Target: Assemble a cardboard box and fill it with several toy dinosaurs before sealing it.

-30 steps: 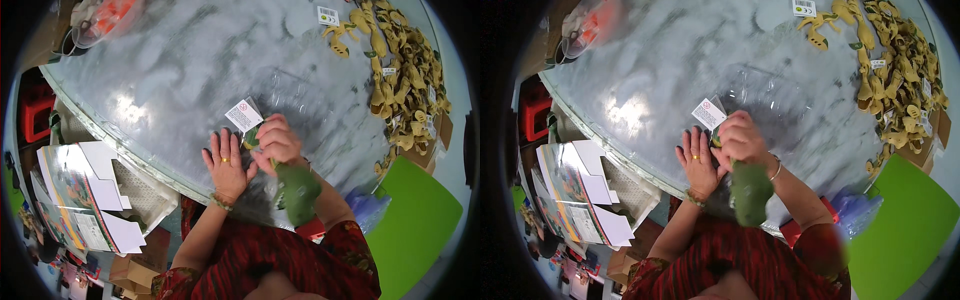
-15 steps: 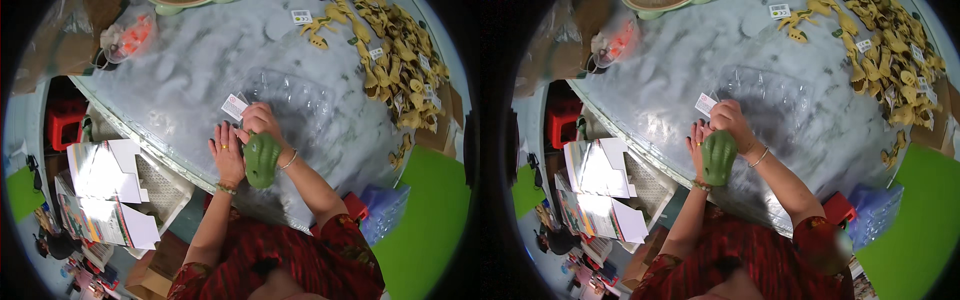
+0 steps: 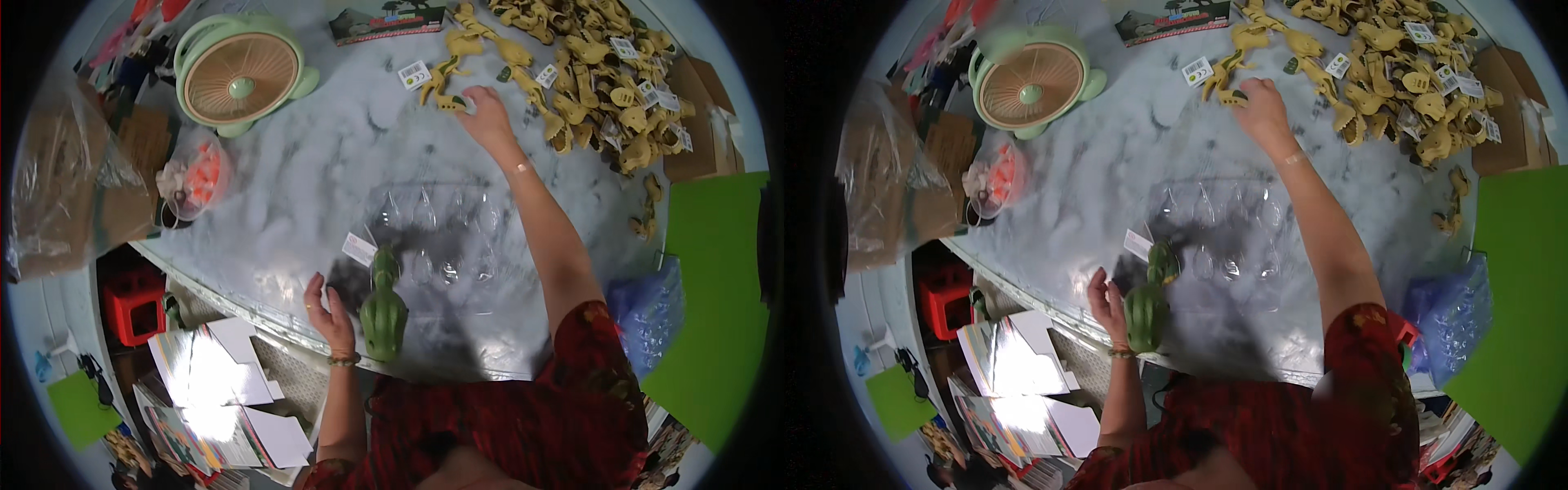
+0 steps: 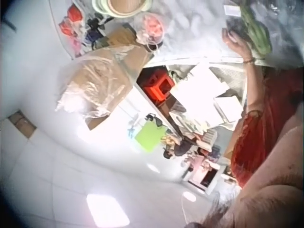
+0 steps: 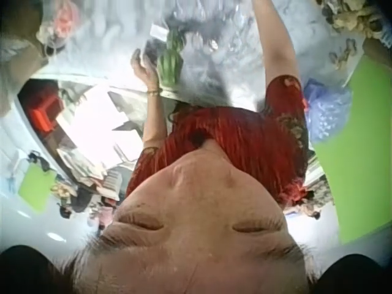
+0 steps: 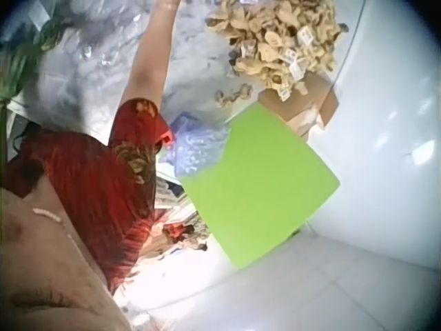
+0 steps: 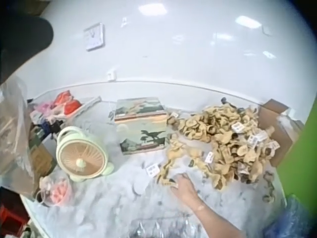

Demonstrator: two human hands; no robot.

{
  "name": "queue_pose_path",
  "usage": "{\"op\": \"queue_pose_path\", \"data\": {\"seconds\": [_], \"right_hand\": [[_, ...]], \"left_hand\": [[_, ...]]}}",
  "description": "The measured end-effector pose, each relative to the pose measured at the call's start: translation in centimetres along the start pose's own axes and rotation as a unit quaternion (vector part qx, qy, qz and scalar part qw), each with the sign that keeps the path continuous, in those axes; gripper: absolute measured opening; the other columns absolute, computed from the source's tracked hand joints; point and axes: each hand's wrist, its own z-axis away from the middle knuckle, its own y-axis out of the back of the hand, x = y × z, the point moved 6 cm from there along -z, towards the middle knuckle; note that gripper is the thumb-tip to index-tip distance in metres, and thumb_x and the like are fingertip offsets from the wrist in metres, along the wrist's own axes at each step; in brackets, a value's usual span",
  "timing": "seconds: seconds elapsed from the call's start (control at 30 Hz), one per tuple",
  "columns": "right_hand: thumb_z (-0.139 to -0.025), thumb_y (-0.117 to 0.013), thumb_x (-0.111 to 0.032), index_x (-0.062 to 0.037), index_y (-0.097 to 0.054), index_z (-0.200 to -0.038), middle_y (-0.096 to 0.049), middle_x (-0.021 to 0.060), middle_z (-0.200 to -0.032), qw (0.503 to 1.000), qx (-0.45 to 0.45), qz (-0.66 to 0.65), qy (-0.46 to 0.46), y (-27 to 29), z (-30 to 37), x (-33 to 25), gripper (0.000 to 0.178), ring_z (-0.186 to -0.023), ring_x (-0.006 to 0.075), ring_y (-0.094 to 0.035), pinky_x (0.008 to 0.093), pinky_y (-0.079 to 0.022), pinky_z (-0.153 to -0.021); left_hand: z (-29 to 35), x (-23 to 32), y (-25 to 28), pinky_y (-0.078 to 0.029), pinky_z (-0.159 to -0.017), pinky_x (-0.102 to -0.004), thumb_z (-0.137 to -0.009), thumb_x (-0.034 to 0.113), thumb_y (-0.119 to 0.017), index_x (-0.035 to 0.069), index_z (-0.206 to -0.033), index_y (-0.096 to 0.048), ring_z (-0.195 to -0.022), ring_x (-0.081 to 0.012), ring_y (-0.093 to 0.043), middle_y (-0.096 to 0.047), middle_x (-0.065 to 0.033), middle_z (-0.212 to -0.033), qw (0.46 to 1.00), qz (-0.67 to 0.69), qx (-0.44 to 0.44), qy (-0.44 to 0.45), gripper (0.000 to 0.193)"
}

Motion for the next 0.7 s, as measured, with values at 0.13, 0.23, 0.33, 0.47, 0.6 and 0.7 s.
{"op": "queue_pose_path", "data": {"seconds": [0.13, 0.23, 0.33, 0.47, 0.6, 0.7], "right_hand": [[-0.067, -0.061, -0.019, -0.0011, -0.053, -0.091, -0.052, 0.0134, -0.094, 0.980, -0.057, 0.189, -0.035, -4.9, -2.5, 0.2, 0.031, -0.087, 0.0282, -0.052, 0.0349, -0.044, -0.072], [-0.069, -0.060, -0.022, -0.0008, -0.051, -0.089, -0.052, 0.0145, -0.093, 0.978, -0.134, 0.154, -0.028, -6.5, -1.9, -0.2, 0.031, -0.084, 0.0303, -0.051, 0.0360, -0.044, -0.070], [-0.069, -0.060, -0.023, -0.0013, -0.049, -0.086, -0.052, 0.0146, -0.089, 0.999, -0.051, 0.000, -0.018, -4.7, 0.6, -4.6, 0.029, -0.081, 0.0321, -0.051, 0.0375, -0.044, -0.067], [-0.067, -0.061, -0.020, -0.0007, -0.049, -0.092, -0.049, 0.0125, -0.086, 0.995, -0.050, -0.042, 0.073, -3.8, 5.6, -11.5, 0.033, -0.079, 0.0300, -0.052, 0.0375, -0.043, -0.063], [-0.066, -0.060, -0.006, 0.0014, -0.048, -0.098, -0.046, 0.0139, -0.095, 0.960, -0.082, -0.164, 0.214, -2.5, 8.3, -14.7, 0.035, -0.082, 0.0309, -0.050, 0.0318, -0.042, -0.071], [-0.066, -0.059, -0.001, 0.0008, -0.051, -0.098, -0.047, 0.0113, -0.100, 0.888, -0.167, -0.387, 0.182, -1.2, 8.3, -11.8, 0.032, -0.093, 0.0245, -0.047, 0.0308, -0.038, -0.080]], "left_hand": [[-5.8, 0.7, -0.2, -0.039, -0.077, -0.0240, -0.079, 0.003, -0.049, -0.001, -0.099, -0.052, -0.086, -0.0129, -0.050, -0.054, -0.0068, -0.094, 0.991, 0.119, -0.015, 0.060, 0.021], [-9.7, 2.2, -1.8, -0.041, -0.073, -0.0238, -0.077, 0.005, -0.051, -0.001, -0.094, -0.054, -0.081, -0.0123, -0.052, -0.056, -0.0062, -0.088, 0.980, 0.159, -0.055, 0.104, 0.018], [-12.7, 5.0, -6.1, -0.043, -0.067, -0.0239, -0.075, 0.010, -0.055, -0.001, -0.091, -0.056, -0.077, -0.0124, -0.054, -0.057, -0.0062, -0.086, 0.947, 0.200, -0.211, 0.140, 0.019], [-12.4, 8.4, -13.5, -0.043, -0.064, -0.0227, -0.079, 0.019, -0.056, -0.002, -0.102, -0.049, -0.076, -0.0112, -0.052, -0.056, -0.0060, -0.088, 0.862, 0.310, -0.331, 0.225, 0.032], [-13.7, 9.3, -13.6, -0.041, -0.059, -0.0207, -0.079, 0.018, -0.056, -0.002, -0.104, -0.046, -0.073, -0.0076, -0.050, -0.055, -0.0046, -0.082, 0.859, 0.368, -0.299, 0.194, 0.033], [-13.6, 8.8, -12.5, -0.045, -0.052, -0.0247, -0.080, 0.019, -0.054, 0.000, -0.099, -0.047, -0.068, -0.0114, -0.054, -0.054, -0.0042, -0.073, 0.814, 0.417, -0.335, 0.226, 0.028]]}}
